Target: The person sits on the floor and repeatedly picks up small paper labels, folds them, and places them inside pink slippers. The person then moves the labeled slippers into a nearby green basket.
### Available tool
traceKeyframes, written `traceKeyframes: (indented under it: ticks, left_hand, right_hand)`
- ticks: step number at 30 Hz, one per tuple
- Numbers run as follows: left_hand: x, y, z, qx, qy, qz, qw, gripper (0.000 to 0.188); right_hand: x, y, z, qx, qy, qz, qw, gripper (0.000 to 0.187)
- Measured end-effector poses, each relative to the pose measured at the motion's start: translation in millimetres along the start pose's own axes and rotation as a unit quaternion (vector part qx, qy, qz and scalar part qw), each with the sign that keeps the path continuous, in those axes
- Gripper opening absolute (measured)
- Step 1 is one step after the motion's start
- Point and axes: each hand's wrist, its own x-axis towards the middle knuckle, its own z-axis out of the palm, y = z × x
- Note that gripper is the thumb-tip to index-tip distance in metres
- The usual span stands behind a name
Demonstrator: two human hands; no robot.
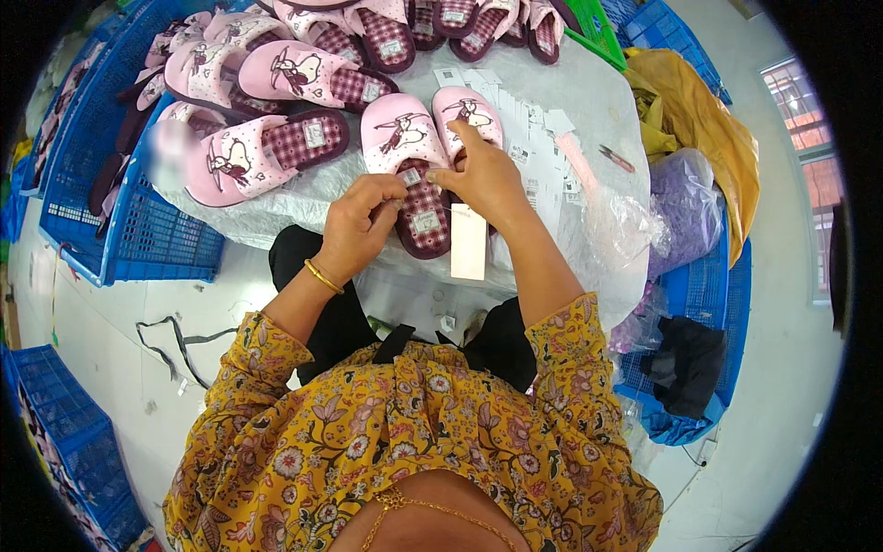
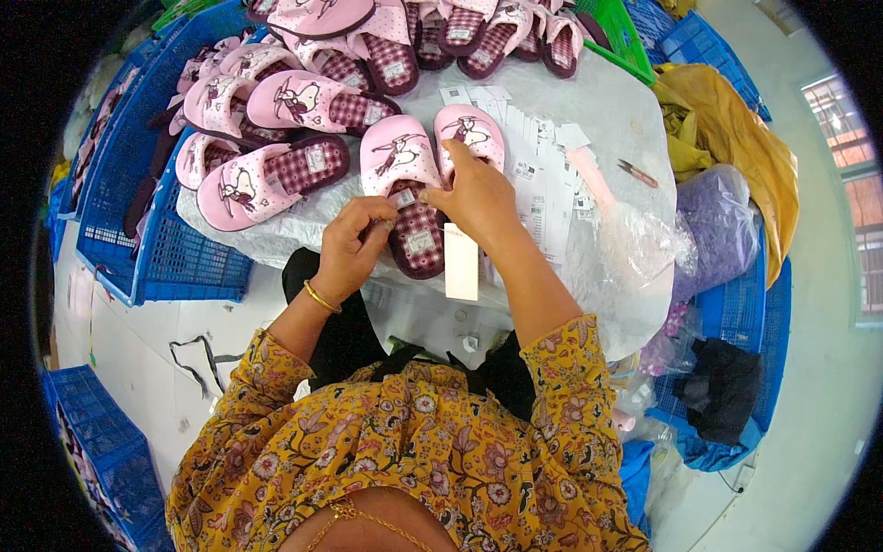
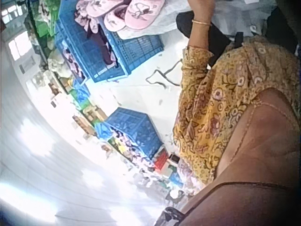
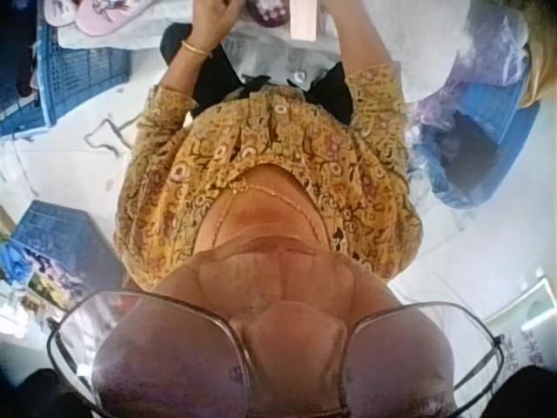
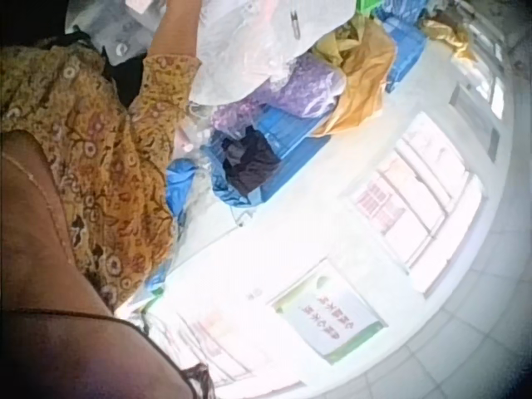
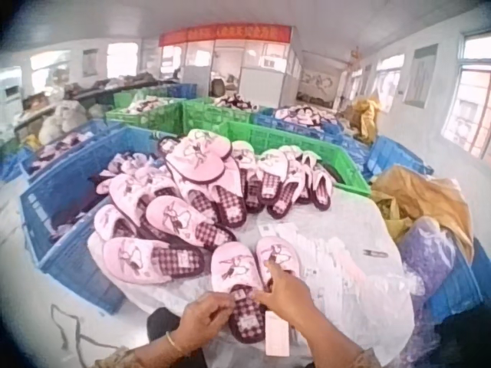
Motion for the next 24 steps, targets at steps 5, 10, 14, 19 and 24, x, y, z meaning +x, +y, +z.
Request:
traceKeyframes:
  ticks: [5,10,14,19,24]
  left_hand:
    - [-5,3,-3,-0.028,0.064,-0.030,0.997,0.016]
    - [-8,-10,-9,-0.072,0.101,-0.029,0.992,0.013]
    - [-6,-12,-6,-0.095,0.119,-0.036,0.988,0.011]
    - [-2,-15,-8,0.039,0.122,0.027,0.991,0.005]
    - [1,-31,-7,0.022,0.146,0.018,0.989,0.012]
  right_hand:
    - [2,4,13,0.005,0.075,-0.006,0.997,0.057]
    - [-1,11,19,0.014,0.170,-0.045,0.984,0.039]
    - [-6,7,9,-0.015,0.186,-0.052,0.981,0.035]
    - [-33,10,-7,-0.055,0.213,-0.090,0.971,0.028]
    - [-63,-5,-32,0.007,0.154,-0.118,0.981,0.028]
